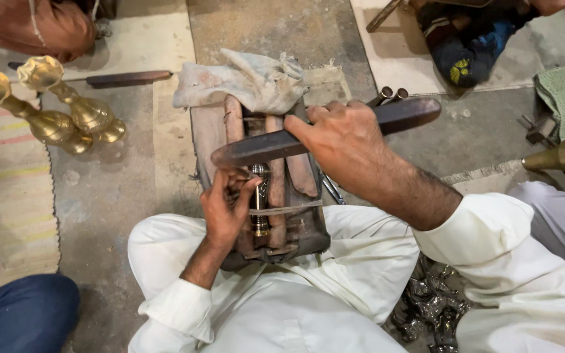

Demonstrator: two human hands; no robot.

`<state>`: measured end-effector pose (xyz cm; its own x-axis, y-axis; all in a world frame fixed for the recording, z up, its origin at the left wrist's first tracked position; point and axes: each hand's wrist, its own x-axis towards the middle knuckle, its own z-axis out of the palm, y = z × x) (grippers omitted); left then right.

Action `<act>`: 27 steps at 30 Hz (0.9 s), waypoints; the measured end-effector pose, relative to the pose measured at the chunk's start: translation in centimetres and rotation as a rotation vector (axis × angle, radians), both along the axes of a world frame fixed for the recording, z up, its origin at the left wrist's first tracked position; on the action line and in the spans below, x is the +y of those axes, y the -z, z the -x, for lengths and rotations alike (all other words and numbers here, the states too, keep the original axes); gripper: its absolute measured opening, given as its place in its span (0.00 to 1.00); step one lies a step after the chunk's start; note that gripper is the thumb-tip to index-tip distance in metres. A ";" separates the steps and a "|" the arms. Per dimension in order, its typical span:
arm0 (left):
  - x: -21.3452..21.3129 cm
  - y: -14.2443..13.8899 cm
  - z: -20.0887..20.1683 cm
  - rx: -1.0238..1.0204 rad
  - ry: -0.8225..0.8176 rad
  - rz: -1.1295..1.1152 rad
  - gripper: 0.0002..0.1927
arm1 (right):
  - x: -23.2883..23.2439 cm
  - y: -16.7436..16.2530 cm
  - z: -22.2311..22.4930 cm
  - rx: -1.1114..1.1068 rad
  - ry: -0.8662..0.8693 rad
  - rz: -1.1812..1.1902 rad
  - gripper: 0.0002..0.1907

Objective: The person sits on the floor and uses a hammer and chisel to shape a brass object clamped in a wooden vise. They repeatedly strike the chisel against the object while rotating it to work on different sides.

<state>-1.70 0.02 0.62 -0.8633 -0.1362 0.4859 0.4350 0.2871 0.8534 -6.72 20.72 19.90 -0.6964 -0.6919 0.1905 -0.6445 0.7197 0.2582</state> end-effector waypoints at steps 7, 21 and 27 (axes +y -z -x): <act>-1.6 -1.5 1.6 -0.206 0.199 0.137 0.14 | 3.1 0.4 -0.1 -0.194 0.038 0.273 0.25; -1.7 -4.9 3.6 -0.166 0.407 0.441 0.19 | 7.2 2.5 -2.6 -0.135 0.195 0.336 0.24; -1.7 -5.4 4.1 -0.099 0.482 0.437 0.14 | 8.1 4.1 -3.4 -0.181 0.242 0.414 0.25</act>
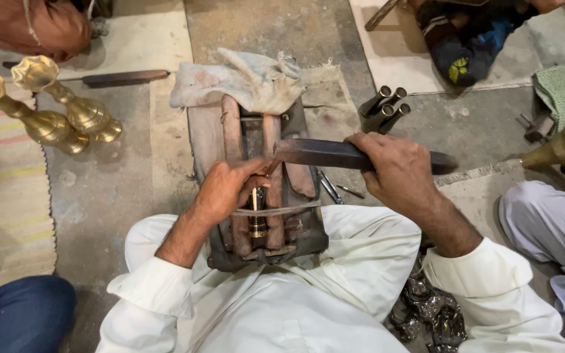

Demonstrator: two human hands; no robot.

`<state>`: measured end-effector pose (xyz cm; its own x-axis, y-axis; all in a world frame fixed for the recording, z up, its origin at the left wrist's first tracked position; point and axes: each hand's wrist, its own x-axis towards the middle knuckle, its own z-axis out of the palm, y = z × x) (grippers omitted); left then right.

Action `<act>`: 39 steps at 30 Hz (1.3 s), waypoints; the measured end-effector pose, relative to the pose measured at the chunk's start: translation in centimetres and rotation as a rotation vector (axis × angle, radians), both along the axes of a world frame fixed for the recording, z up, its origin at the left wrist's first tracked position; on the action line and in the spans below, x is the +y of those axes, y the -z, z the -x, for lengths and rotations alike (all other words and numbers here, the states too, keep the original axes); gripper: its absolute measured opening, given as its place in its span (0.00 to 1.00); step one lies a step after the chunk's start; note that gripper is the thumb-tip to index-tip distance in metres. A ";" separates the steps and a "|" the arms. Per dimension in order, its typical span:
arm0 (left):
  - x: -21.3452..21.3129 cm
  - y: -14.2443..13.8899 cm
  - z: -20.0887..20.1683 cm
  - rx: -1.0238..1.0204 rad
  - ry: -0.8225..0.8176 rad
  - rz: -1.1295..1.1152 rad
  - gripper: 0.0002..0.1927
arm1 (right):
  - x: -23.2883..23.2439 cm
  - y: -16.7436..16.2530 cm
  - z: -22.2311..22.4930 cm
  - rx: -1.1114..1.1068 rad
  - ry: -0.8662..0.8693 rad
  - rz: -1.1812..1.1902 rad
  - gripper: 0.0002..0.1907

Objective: The person sits on the floor and uses a hammer and chisel to shape a brass object clamped in a wooden vise. They repeatedly strike the chisel against the object while rotating it to work on different sides.

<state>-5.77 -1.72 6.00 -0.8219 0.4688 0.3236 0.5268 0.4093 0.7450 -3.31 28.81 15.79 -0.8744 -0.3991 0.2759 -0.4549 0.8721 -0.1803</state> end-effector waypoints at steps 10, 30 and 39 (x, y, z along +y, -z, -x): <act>-0.1 -0.2 0.4 0.012 0.036 0.104 0.11 | -0.2 0.8 -0.6 -0.442 0.464 0.319 0.20; -0.7 1.0 -0.9 -0.132 -0.127 -0.083 0.18 | 0.0 2.0 -0.2 -0.030 0.031 -0.148 0.25; -1.2 3.8 -1.3 -0.016 -0.106 -0.321 0.14 | -3.0 -0.5 2.1 0.180 -0.135 -0.060 0.22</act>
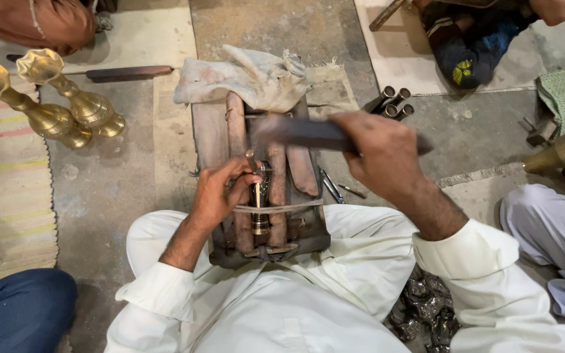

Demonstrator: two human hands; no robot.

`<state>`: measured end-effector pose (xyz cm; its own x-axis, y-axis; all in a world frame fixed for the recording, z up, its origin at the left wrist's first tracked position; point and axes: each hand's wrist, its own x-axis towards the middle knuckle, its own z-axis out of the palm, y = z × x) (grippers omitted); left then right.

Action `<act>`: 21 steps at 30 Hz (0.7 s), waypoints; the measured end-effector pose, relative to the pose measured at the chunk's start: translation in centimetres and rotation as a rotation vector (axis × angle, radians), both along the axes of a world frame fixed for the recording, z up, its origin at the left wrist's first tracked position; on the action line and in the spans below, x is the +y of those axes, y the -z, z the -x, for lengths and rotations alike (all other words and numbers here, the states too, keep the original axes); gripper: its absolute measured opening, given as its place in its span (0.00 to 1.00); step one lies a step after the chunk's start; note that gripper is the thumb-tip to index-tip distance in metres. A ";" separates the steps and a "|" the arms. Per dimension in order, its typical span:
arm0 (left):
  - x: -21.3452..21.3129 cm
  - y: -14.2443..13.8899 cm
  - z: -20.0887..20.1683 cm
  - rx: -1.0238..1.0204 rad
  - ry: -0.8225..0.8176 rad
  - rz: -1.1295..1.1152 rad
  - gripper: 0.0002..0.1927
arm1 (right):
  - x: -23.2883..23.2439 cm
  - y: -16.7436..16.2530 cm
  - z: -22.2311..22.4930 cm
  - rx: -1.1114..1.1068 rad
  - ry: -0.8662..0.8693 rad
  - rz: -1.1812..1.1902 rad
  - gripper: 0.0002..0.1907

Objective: The person sits on the floor and uses a hammer and chisel to shape a brass object clamped in a wooden vise. They repeatedly strike the chisel against the object while rotating it to work on different sides.

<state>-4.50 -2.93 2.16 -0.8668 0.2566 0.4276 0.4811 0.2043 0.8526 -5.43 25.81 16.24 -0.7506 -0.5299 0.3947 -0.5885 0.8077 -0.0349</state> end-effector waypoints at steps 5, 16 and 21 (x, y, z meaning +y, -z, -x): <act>0.2 0.8 -0.9 -0.231 -0.140 0.010 0.10 | -3.1 -2.3 1.9 0.005 -0.086 -0.162 0.20; 2.1 2.9 -2.5 -0.163 -0.383 -0.209 0.13 | -8.5 -4.0 4.5 0.111 -0.228 -0.343 0.16; 2.3 3.8 -2.8 0.044 -0.431 -0.131 0.13 | -8.8 -3.7 4.4 -0.070 -0.148 -0.409 0.14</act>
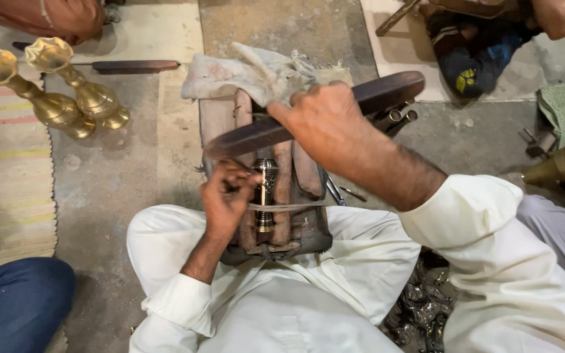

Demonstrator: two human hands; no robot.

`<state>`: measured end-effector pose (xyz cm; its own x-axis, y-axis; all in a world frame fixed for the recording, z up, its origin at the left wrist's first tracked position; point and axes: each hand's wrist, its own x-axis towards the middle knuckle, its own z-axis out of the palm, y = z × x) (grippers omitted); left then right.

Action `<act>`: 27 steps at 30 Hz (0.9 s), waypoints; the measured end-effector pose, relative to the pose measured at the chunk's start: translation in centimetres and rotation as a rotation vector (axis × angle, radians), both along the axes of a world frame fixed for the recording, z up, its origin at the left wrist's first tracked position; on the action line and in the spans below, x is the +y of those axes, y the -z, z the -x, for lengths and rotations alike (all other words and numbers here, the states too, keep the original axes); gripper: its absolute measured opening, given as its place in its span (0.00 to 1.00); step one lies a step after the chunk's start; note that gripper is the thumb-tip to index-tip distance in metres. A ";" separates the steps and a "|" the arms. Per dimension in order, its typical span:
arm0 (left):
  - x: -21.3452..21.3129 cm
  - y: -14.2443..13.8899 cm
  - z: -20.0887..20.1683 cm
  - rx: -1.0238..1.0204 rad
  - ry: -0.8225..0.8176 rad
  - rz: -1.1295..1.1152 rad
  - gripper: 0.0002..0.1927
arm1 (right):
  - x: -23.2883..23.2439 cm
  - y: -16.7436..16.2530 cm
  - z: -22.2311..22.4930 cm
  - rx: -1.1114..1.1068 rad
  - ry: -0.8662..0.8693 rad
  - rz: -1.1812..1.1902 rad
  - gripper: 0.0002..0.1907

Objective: The person sits on the floor and uses a hammer and chisel to shape a brass object clamped in a wooden vise. They repeatedly strike the chisel against the object while rotating it to work on different sides.

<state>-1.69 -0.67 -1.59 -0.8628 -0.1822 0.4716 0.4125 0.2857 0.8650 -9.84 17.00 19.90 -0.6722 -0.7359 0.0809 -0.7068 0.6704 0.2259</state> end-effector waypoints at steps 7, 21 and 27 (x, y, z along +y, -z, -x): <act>0.0 -0.4 -0.5 -0.221 0.027 -0.149 0.12 | 1.5 -0.8 -0.2 0.131 -0.064 0.178 0.20; -1.3 -3.5 1.7 -0.085 0.332 0.121 0.17 | 6.9 -0.9 -2.6 -0.030 0.132 0.143 0.20; -1.8 -4.5 2.0 -0.109 0.410 0.301 0.20 | 8.8 0.7 -4.0 -0.069 0.137 0.345 0.25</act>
<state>-3.72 -2.46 2.87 -0.8820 0.3111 0.3540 0.4544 0.3623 0.8138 -5.79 25.84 19.21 -0.7753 -0.5760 0.2593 -0.6106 0.7884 -0.0743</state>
